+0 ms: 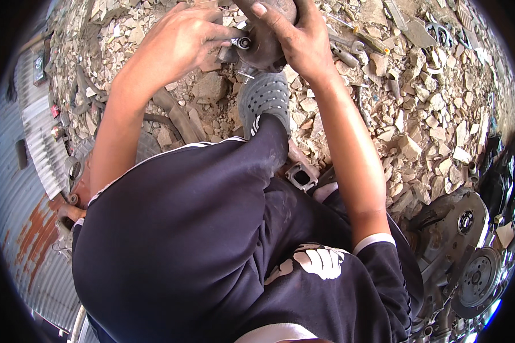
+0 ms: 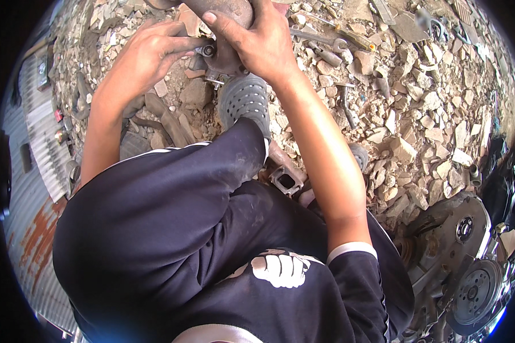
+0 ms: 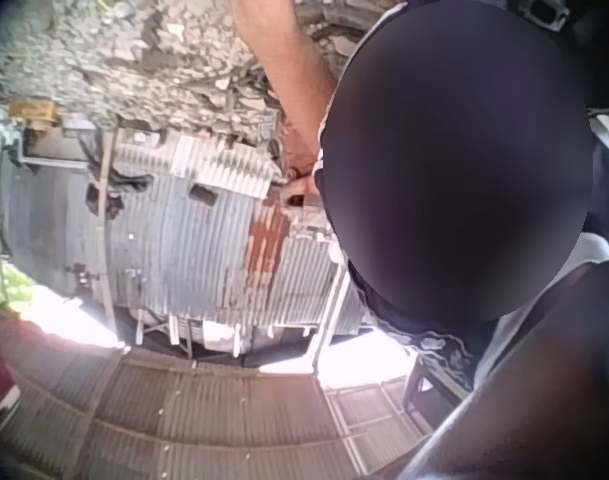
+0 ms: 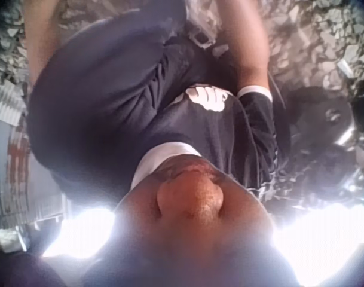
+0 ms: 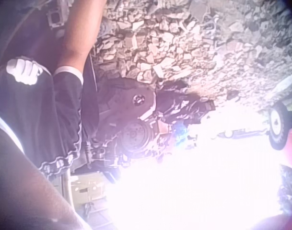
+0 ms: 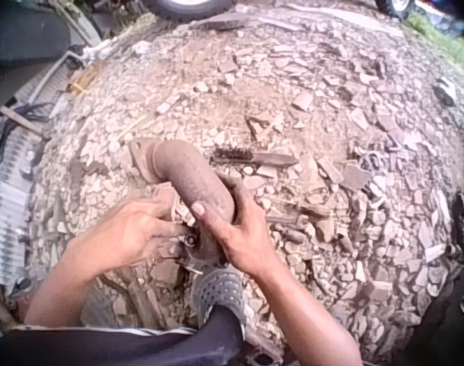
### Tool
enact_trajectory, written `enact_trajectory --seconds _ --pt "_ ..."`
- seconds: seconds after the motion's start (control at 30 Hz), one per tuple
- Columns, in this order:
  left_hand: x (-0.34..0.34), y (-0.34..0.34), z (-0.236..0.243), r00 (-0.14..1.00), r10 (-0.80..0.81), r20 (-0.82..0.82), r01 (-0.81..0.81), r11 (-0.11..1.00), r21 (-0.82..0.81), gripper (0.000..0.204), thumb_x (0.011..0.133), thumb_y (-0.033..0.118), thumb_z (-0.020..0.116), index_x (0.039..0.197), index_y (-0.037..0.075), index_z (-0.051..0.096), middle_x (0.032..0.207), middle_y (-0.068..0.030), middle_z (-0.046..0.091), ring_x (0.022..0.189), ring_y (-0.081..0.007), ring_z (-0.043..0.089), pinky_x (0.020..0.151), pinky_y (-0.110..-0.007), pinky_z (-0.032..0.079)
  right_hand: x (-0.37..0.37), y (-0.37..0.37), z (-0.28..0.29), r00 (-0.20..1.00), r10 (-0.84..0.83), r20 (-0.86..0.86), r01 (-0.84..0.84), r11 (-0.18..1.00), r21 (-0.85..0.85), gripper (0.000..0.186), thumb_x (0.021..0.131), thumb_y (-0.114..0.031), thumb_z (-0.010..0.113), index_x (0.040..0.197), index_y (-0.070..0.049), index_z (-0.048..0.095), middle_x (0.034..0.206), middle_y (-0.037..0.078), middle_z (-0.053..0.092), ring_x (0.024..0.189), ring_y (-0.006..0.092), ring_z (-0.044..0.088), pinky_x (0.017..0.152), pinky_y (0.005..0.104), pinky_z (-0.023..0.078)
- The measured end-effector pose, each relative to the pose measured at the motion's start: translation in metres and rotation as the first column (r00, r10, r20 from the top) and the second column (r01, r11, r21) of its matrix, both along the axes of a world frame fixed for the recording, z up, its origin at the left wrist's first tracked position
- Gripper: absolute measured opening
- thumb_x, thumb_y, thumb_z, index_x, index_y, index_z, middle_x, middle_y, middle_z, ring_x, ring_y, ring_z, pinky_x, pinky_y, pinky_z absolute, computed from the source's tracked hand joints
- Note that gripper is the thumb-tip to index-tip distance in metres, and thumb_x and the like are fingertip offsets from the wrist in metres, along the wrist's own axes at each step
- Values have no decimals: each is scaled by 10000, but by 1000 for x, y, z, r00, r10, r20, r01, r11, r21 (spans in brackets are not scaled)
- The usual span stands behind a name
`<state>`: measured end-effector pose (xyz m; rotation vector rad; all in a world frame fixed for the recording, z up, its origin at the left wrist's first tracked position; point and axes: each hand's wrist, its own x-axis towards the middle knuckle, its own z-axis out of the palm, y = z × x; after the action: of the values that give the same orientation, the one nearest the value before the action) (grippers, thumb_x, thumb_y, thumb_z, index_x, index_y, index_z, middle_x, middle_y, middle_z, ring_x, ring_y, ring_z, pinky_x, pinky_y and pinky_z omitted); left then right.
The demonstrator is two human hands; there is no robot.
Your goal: The person sits on the ground and uses a wrench to loosen and remove bolts from a metal exhaust manifold. They separate the manifold into two pieces and then reassemble them, tightening the bolts back into place.
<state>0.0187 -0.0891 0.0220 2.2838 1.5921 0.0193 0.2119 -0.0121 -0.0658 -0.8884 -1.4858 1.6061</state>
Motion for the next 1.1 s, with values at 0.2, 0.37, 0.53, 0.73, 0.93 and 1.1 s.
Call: enact_trajectory --seconds 0.2,0.37,0.53,0.73,0.93,1.1 --pt "-14 24 4 995 -100 21 102 969 -223 272 850 46 662 1105 75 753 953 -139 649 959 -340 632 858 -434 493 -1 -3 -1 999 21 -48 -22 1000 -18 713 902 -373 760 1399 64 495 1302 238 614 1225 272 583 1064 398 448" --pt "-3 60 22 988 -155 8 144 898 -416 177 907 169 656 1018 84 765 1022 -151 713 968 -336 679 830 -422 531 2 0 -8 997 30 -66 -35 996 -80 716 909 -349 763 1424 49 465 1329 207 590 1252 259 552 1086 386 423" --pt "-15 41 34 976 -19 217 80 957 -277 213 892 185 686 1059 79 765 963 -143 717 937 -329 674 817 -430 523 -3 -2 -8 993 44 -112 -53 996 -71 725 909 -352 762 1431 50 458 1332 209 585 1255 262 549 1091 390 419" --pt "-36 -5 13 945 179 273 -135 976 -173 309 936 207 668 1192 49 743 945 -140 731 785 -248 666 769 -379 532 1 -1 -4 995 35 -88 -43 995 -86 722 916 -342 759 1436 51 450 1332 207 583 1247 258 554 1086 386 422" --pt "23 -52 -1 833 466 299 -433 885 -172 320 898 213 751 1187 78 748 944 -181 748 789 -282 727 747 -374 578 -2 -4 1 989 30 -148 -49 991 -127 714 913 -334 760 1422 60 451 1314 205 590 1235 253 557 1073 383 431" --pt "38 -57 -21 802 487 347 -508 861 -32 364 890 146 779 1241 67 726 873 -113 752 563 -109 639 549 -265 516 0 -3 0 991 38 -126 -51 994 -100 710 913 -330 759 1421 59 452 1314 207 590 1234 256 558 1072 384 433"
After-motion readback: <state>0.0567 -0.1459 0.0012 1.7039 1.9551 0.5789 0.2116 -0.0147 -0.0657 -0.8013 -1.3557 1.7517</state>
